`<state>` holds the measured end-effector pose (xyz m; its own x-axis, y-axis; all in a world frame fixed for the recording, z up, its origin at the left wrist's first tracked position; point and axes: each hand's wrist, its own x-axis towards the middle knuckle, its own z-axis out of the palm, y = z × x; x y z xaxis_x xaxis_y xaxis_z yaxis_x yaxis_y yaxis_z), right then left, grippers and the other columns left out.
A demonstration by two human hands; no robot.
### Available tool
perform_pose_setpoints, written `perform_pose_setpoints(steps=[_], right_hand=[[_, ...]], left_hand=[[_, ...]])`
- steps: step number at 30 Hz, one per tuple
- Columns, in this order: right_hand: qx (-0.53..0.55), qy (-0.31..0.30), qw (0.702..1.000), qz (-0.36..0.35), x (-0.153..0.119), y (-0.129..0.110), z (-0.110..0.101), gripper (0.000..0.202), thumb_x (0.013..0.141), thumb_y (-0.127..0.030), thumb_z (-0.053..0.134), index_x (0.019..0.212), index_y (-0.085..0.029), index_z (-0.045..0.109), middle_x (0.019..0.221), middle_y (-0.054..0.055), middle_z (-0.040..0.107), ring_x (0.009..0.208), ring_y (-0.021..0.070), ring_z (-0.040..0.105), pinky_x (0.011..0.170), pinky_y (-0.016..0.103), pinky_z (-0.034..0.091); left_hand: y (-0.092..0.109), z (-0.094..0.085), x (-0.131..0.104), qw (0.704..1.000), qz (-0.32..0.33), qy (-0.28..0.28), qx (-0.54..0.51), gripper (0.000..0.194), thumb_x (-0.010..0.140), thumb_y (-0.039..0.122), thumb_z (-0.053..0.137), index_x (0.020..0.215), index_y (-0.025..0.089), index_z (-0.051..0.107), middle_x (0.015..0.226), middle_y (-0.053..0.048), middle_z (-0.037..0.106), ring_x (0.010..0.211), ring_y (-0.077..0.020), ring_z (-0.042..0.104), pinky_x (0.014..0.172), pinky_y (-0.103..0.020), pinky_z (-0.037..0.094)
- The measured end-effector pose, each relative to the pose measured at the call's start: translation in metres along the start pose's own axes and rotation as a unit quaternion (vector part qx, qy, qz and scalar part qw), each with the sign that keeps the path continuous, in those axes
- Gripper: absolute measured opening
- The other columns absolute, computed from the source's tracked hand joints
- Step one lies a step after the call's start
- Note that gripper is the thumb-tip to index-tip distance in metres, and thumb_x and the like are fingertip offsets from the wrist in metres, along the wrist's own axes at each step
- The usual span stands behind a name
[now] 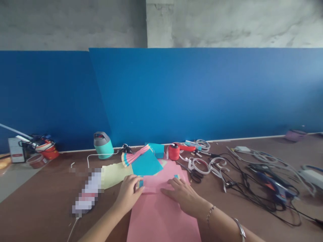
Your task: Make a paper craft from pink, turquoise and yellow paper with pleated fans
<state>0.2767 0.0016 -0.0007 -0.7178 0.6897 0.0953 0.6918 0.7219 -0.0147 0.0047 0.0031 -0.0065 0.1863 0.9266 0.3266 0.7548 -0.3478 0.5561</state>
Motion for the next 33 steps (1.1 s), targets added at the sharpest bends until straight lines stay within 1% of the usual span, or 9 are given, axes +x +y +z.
perform_pose_setpoints(steps=[5,8,13,16,18,20,25,28,33], right_hand=[[0.003,0.004,1.0,0.003,0.0,-0.001,0.0,0.065,0.075,-0.003,0.047,0.131,-0.036,0.044,0.114,0.008,0.051,0.103,0.0242,0.041,0.091,0.038,0.031],[0.007,-0.005,1.0,0.003,0.0,-0.001,-0.001,0.066,0.074,-0.002,0.046,0.131,-0.035,0.045,0.115,0.009,0.051,0.104,0.0244,0.041,0.091,0.039,0.031],[0.014,-0.004,1.0,0.001,0.0,-0.001,-0.001,0.069,0.073,-0.003,0.046,0.134,-0.035,0.042,0.124,0.01,0.049,0.109,0.0262,0.041,0.093,0.043,0.032],[0.011,0.002,1.0,-0.009,0.001,-0.001,0.0,0.069,0.074,-0.004,0.047,0.136,-0.033,0.04,0.134,0.011,0.044,0.118,0.0277,0.038,0.096,0.046,0.03],[0.006,-0.001,1.0,-0.011,0.002,-0.001,0.001,0.068,0.075,-0.005,0.047,0.136,-0.033,0.04,0.14,0.011,0.039,0.125,0.0292,0.033,0.098,0.047,0.028],[0.004,-0.007,1.0,-0.007,0.002,0.0,0.001,0.067,0.075,-0.006,0.047,0.136,-0.034,0.041,0.143,0.01,0.036,0.129,0.0304,0.029,0.1,0.049,0.026],[0.012,-0.028,0.999,0.021,-0.006,0.005,0.001,0.072,0.071,-0.004,0.046,0.135,-0.037,0.042,0.144,0.007,0.036,0.133,0.0292,0.027,0.102,0.047,0.025],[0.013,-0.035,0.998,0.046,-0.014,0.009,0.001,0.075,0.066,-0.003,0.048,0.134,-0.034,0.044,0.144,0.008,0.038,0.133,0.0295,0.027,0.1,0.045,0.028],[0.005,0.002,0.999,0.046,-0.027,0.016,0.001,0.064,0.072,-0.005,0.046,0.13,-0.032,0.049,0.14,0.008,0.044,0.13,0.0275,0.034,0.096,0.041,0.034]], left_hand=[[-0.012,-0.001,-0.01,1.0,-0.007,-0.004,0.017,0.026,0.075,0.024,0.057,0.099,0.026,0.066,0.103,-0.006,0.064,0.103,-0.0261,0.057,0.088,-0.043,0.048],[-0.016,-0.006,-0.011,1.0,-0.004,0.011,-0.001,0.025,0.079,0.025,0.05,0.098,0.026,0.066,0.103,-0.006,0.065,0.104,-0.0245,0.058,0.088,-0.041,0.049],[0.01,-0.01,-0.014,0.992,0.064,0.088,0.069,0.03,0.088,0.021,0.038,0.102,0.021,0.064,0.104,-0.009,0.066,0.102,-0.024,0.059,0.089,-0.043,0.049],[0.033,0.005,-0.022,0.973,0.187,-0.023,0.131,0.039,0.09,0.019,0.037,0.127,0.021,0.052,0.128,-0.009,0.057,0.121,-0.0244,0.049,0.1,-0.043,0.042],[0.041,0.019,-0.028,0.961,0.216,-0.074,0.159,0.048,0.092,0.028,0.038,0.139,0.02,0.035,0.142,-0.01,0.042,0.129,-0.0256,0.04,0.103,-0.043,0.04],[0.039,0.033,-0.034,0.954,0.222,-0.1,0.178,0.054,0.093,0.038,0.039,0.143,0.019,0.028,0.143,-0.011,0.039,0.13,-0.0268,0.038,0.102,-0.044,0.041],[0.016,0.046,-0.046,0.949,0.209,-0.059,0.227,0.064,0.092,0.043,0.04,0.146,0.016,0.017,0.144,-0.015,0.035,0.129,-0.0313,0.039,0.099,-0.045,0.043],[0.009,0.043,-0.049,0.947,0.207,-0.038,0.244,0.067,0.092,0.042,0.041,0.146,0.013,0.015,0.142,-0.018,0.037,0.128,-0.0322,0.04,0.1,-0.046,0.042],[0.01,0.031,-0.047,0.95,0.197,-0.051,0.235,0.063,0.09,0.043,0.044,0.145,0.019,0.023,0.143,-0.013,0.038,0.131,-0.0343,0.033,0.103,-0.05,0.038]])
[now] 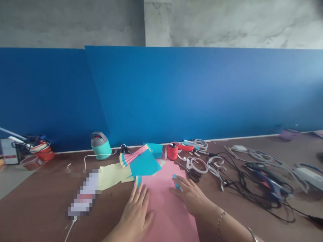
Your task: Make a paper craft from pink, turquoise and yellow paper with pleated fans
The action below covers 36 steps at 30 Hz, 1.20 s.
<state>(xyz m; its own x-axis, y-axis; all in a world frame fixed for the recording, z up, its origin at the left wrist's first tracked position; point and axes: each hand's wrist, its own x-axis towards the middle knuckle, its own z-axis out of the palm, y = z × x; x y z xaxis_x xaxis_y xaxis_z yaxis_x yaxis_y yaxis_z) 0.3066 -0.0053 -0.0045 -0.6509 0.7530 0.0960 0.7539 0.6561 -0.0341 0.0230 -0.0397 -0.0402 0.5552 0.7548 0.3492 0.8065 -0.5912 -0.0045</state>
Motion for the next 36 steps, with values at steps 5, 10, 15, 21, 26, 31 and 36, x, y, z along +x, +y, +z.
perform_pose_setpoints(steps=[5,10,15,21,26,31,36], right_hand=[[0.005,0.031,0.999,-0.02,-0.014,0.003,-0.002,0.063,0.072,0.0,0.038,0.13,-0.022,0.05,0.134,0.007,0.052,0.127,0.0205,0.041,0.098,0.036,0.035],[0.016,0.035,0.999,-0.003,-0.021,0.007,-0.003,0.06,0.07,-0.003,0.039,0.126,-0.021,0.054,0.133,0.007,0.052,0.127,0.0209,0.04,0.101,0.038,0.032],[0.022,0.133,0.989,0.065,0.0,0.001,-0.015,0.022,0.075,-0.013,0.049,0.087,-0.019,0.066,0.116,0.009,0.06,0.116,0.0256,0.045,0.094,0.039,0.033],[-0.037,0.082,0.996,-0.024,0.035,-0.021,-0.014,0.008,0.08,-0.024,0.057,0.083,-0.018,0.061,0.088,0.007,0.062,0.087,0.021,0.05,0.082,0.037,0.032],[-0.071,0.062,0.995,-0.039,0.048,-0.024,-0.006,0.013,0.077,-0.012,0.05,0.067,-0.016,0.058,0.07,0.007,0.06,0.073,0.0186,0.05,0.072,0.037,0.031],[0.142,0.115,0.98,0.073,0.053,-0.011,-0.052,0.017,0.072,-0.01,0.045,0.073,-0.016,0.06,0.072,0.002,0.062,0.07,0.0139,0.053,0.07,0.029,0.036],[0.397,-0.059,0.906,0.131,0.059,0.006,-0.068,0.014,0.074,-0.021,0.049,0.072,-0.016,0.062,0.057,-0.004,0.054,0.049,0.008,0.046,0.045,0.018,0.032]], left_hand=[[-0.006,-0.003,-0.009,0.998,-0.012,-0.008,-0.058,0.066,0.091,0.038,0.044,0.147,0.022,0.012,0.147,-0.013,0.028,0.13,-0.031,0.037,0.099,-0.043,0.045],[-0.009,-0.005,-0.007,0.997,-0.03,-0.016,-0.068,0.052,0.092,0.032,0.04,0.142,0.019,0.031,0.144,-0.013,0.037,0.128,-0.0274,0.042,0.098,-0.04,0.046],[-0.007,-0.031,0.026,0.999,-0.029,-0.042,0.008,0.027,0.083,0.015,0.048,0.103,0.019,0.066,0.132,-0.011,0.052,0.122,-0.0317,0.046,0.096,-0.048,0.044],[-0.006,-0.039,0.058,0.995,0.053,-0.07,0.053,0.026,0.073,-0.002,0.048,0.065,0.016,0.064,0.068,-0.007,0.06,0.08,-0.0229,0.057,0.089,-0.043,0.042],[-0.006,-0.048,0.067,0.994,0.044,-0.095,0.04,0.022,0.073,0.001,0.047,0.067,0.017,0.062,0.067,-0.008,0.061,0.076,-0.0236,0.056,0.076,-0.039,0.042],[-0.024,-0.096,0.083,0.97,-0.122,-0.086,-0.193,0.025,0.08,0.014,0.04,0.081,0.021,0.064,0.08,-0.002,0.066,0.076,-0.0184,0.058,0.07,-0.03,0.041],[-0.048,-0.108,0.098,0.889,-0.173,-0.256,-0.339,0.022,0.073,0.027,0.049,0.082,0.02,0.068,0.076,0.003,0.067,0.07,-0.0147,0.059,0.058,-0.021,0.038]])
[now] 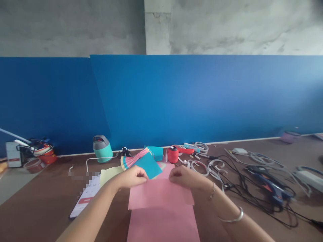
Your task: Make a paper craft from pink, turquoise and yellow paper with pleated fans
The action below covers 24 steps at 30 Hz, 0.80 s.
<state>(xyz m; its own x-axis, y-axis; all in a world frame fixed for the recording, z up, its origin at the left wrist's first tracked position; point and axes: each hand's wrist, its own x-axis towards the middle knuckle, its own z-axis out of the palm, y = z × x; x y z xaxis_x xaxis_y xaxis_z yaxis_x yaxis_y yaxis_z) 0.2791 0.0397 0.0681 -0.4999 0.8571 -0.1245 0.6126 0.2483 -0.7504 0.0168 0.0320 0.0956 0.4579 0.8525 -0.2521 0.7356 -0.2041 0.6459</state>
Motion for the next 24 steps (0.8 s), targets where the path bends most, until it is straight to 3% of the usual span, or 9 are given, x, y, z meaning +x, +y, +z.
perform_pose_setpoints(steps=[2,4,9,14,18,21,23,24], right_hand=[[0.003,-0.018,1.0,0.019,0.006,0.011,0.01,0.013,0.071,-0.019,0.05,0.067,-0.016,0.062,0.052,-0.005,0.05,0.045,0.0073,0.044,0.043,0.017,0.031],[-0.027,0.02,0.999,0.006,0.01,0.023,0.025,0.011,0.067,-0.015,0.051,0.063,-0.015,0.062,0.055,-0.004,0.054,0.051,0.0076,0.047,0.046,0.016,0.033],[-0.097,0.096,0.989,-0.058,0.013,0.048,0.049,0.017,0.068,-0.009,0.048,0.06,-0.016,0.062,0.064,-0.001,0.062,0.066,0.0121,0.054,0.06,0.019,0.039],[-0.171,0.117,0.967,-0.146,0.006,0.059,0.045,0.019,0.071,-0.008,0.049,0.071,-0.017,0.065,0.073,0.002,0.064,0.073,0.0144,0.055,0.069,0.023,0.04],[-0.197,0.122,0.964,-0.133,-0.003,0.064,0.04,0.016,0.072,-0.009,0.05,0.071,-0.017,0.064,0.075,0.003,0.064,0.073,0.0147,0.055,0.07,0.025,0.04],[-0.181,0.126,0.969,-0.111,-0.008,0.062,0.035,0.015,0.07,-0.009,0.05,0.069,-0.017,0.062,0.073,0.002,0.064,0.071,0.0141,0.055,0.069,0.025,0.04],[-0.155,0.133,0.974,-0.103,-0.012,0.057,0.03,0.015,0.069,-0.008,0.049,0.068,-0.018,0.06,0.071,0.001,0.062,0.068,0.0132,0.054,0.065,0.023,0.04],[-0.14,0.145,0.974,-0.1,-0.014,0.053,0.027,0.015,0.068,-0.007,0.048,0.067,-0.018,0.058,0.069,0.0,0.061,0.066,0.0125,0.053,0.062,0.022,0.039]], left_hand=[[-0.008,0.009,0.01,0.999,-0.021,-0.024,0.022,0.018,0.065,0.021,0.053,0.071,0.018,0.069,0.061,0.003,0.063,0.058,-0.0144,0.056,0.05,-0.021,0.034],[-0.015,0.024,0.018,0.999,-0.03,-0.016,0.042,0.015,0.061,0.018,0.054,0.064,0.017,0.069,0.056,0.002,0.062,0.056,-0.015,0.055,0.048,-0.021,0.031],[-0.023,0.049,0.021,0.996,-0.033,0.046,0.065,0.016,0.068,0.023,0.053,0.068,0.02,0.068,0.069,0.0,0.067,0.066,-0.0177,0.06,0.052,-0.022,0.032],[-0.021,0.051,0.008,0.994,-0.039,0.076,0.067,0.014,0.072,0.028,0.055,0.075,0.023,0.068,0.083,-0.001,0.07,0.075,-0.0187,0.062,0.06,-0.023,0.037],[-0.028,0.049,0.002,0.994,-0.05,0.079,0.052,0.01,0.071,0.026,0.057,0.074,0.022,0.066,0.082,-0.001,0.069,0.078,-0.0193,0.063,0.062,-0.023,0.04],[-0.035,0.042,0.002,0.997,-0.018,0.071,0.039,0.013,0.073,0.02,0.052,0.077,0.021,0.065,0.084,-0.001,0.068,0.08,-0.0185,0.062,0.067,-0.025,0.044],[-0.035,0.037,0.0,0.989,0.043,0.127,0.058,0.018,0.072,0.015,0.05,0.082,0.022,0.064,0.09,-0.002,0.066,0.086,-0.0188,0.061,0.075,-0.028,0.046],[-0.032,0.035,-0.002,0.975,0.076,0.192,0.078,0.02,0.073,0.015,0.05,0.086,0.023,0.063,0.094,-0.003,0.065,0.09,-0.0197,0.06,0.081,-0.031,0.045]])
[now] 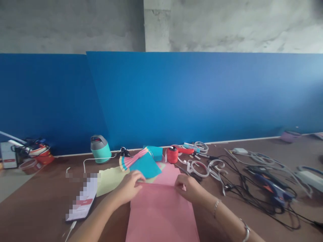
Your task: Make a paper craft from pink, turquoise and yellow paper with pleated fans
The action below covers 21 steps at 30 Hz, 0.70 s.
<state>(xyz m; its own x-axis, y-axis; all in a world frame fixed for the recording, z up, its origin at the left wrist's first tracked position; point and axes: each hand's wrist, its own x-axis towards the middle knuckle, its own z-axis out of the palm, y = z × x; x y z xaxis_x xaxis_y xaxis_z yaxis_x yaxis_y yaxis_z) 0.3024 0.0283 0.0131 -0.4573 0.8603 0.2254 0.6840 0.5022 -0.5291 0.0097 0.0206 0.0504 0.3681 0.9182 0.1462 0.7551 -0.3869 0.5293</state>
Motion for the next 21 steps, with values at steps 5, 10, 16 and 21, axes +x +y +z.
perform_pose_setpoints(steps=[5,10,16,21], right_hand=[[0.003,0.208,0.978,0.021,0.002,-0.036,-0.012,0.013,0.072,-0.01,0.045,0.064,-0.02,0.047,0.061,-0.002,0.049,0.056,0.0108,0.044,0.054,0.022,0.035],[-0.097,0.276,0.953,-0.08,0.003,-0.076,0.015,0.019,0.081,-0.011,0.038,0.066,-0.021,0.046,0.065,0.001,0.048,0.059,0.0126,0.045,0.057,0.024,0.036],[-0.151,0.244,0.946,-0.15,-0.003,-0.088,0.024,0.01,0.084,-0.022,0.048,0.085,-0.018,0.058,0.076,0.005,0.057,0.072,0.0175,0.053,0.062,0.028,0.042],[-0.237,0.343,0.895,-0.157,0.0,-0.084,0.002,0.042,0.084,-0.014,0.046,0.125,-0.02,0.05,0.12,0.011,0.055,0.116,0.026,0.046,0.097,0.042,0.035]], left_hand=[[0.044,-0.01,-0.003,0.947,0.016,0.318,0.041,0.018,0.084,0.036,0.049,0.076,0.021,0.055,0.081,-0.005,0.06,0.085,-0.0215,0.058,0.082,-0.034,0.045],[0.079,0.01,0.013,0.971,-0.102,0.169,-0.136,0.03,0.078,0.05,0.056,0.083,0.02,0.053,0.065,0.001,0.06,0.058,-0.0151,0.058,0.053,-0.023,0.043],[0.068,0.017,0.026,0.976,-0.118,0.183,0.004,0.014,0.086,0.023,0.047,0.075,0.019,0.056,0.064,-0.001,0.062,0.061,-0.0159,0.061,0.054,-0.023,0.038],[0.062,0.009,0.02,0.953,0.057,0.124,0.27,0.017,0.085,0.01,0.046,0.084,0.02,0.06,0.08,-0.003,0.061,0.079,-0.0196,0.06,0.06,-0.026,0.039]])
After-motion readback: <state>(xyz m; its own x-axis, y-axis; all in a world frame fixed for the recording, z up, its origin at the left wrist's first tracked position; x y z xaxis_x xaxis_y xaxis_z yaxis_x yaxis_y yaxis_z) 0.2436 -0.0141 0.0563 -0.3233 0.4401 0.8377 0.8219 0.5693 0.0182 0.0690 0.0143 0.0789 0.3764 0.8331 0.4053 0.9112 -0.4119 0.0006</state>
